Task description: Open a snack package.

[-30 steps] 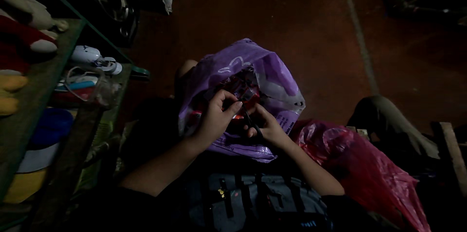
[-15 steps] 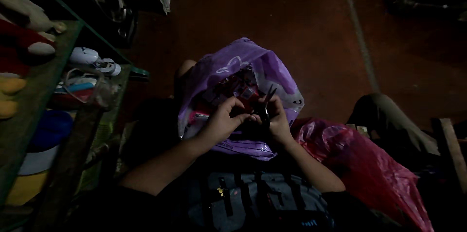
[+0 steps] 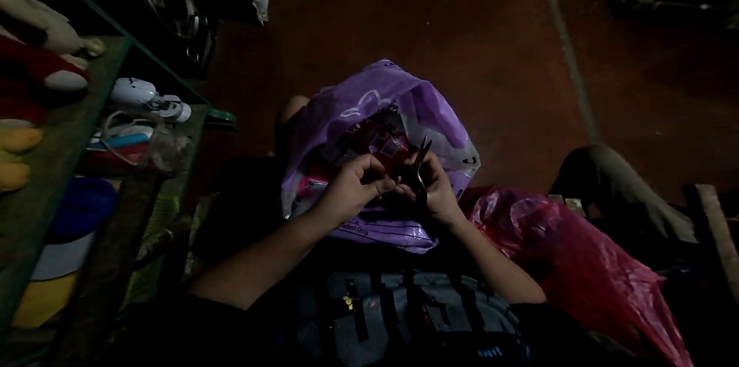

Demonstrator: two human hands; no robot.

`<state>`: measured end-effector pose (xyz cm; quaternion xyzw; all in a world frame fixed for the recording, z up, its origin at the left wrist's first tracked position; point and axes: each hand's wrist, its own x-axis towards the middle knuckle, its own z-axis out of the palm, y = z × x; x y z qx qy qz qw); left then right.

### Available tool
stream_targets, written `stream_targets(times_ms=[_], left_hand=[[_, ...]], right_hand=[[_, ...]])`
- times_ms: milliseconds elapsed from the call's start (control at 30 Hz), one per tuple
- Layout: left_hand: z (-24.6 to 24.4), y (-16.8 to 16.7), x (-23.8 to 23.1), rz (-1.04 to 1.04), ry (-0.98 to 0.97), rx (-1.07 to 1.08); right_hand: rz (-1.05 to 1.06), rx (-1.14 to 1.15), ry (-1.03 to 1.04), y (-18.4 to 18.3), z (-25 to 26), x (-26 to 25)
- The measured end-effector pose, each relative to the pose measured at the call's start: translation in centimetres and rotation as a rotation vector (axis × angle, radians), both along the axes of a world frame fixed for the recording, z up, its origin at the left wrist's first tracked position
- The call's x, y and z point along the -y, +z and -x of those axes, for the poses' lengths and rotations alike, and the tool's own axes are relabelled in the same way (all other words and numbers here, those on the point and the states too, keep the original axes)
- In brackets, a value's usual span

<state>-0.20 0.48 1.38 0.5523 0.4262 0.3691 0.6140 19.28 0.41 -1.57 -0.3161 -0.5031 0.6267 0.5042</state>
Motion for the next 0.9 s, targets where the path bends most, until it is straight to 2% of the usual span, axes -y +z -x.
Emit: stream_targets(times_ms=[100,167,233,333,433,900], left_hand=[[0.06,0.02,-0.03,0.051,-0.005,0.049],[0.07,-0.03,-0.02,0.064,0.051,0.027],[0.10,-0.08,0.04,0.001,0.157,0.027],[0.34,-0.10,-0.01,-0.084,0.329,0.101],[0.53,-0.10,-0.03,-0.094,0.396,0.166],[0.30,-0.04,0.21,-0.042,0.337,0.141]], right_hand=[[0.079,-0.144,-0.010,-0.18,0.01,-0.28],[0.075,-0.117,-0.075,-0.13,0.15,-0.33],[0.075,-0.011,-0.097,0.16,0.22,-0.31],[0.027,0.199,0.128,-0.47,-0.38,-0.60],[-0.118,0.388,0.258,-0.75,-0.32,-0.78],[-0.166,0.341,0.226,-0.34,-0.22,-0.14]])
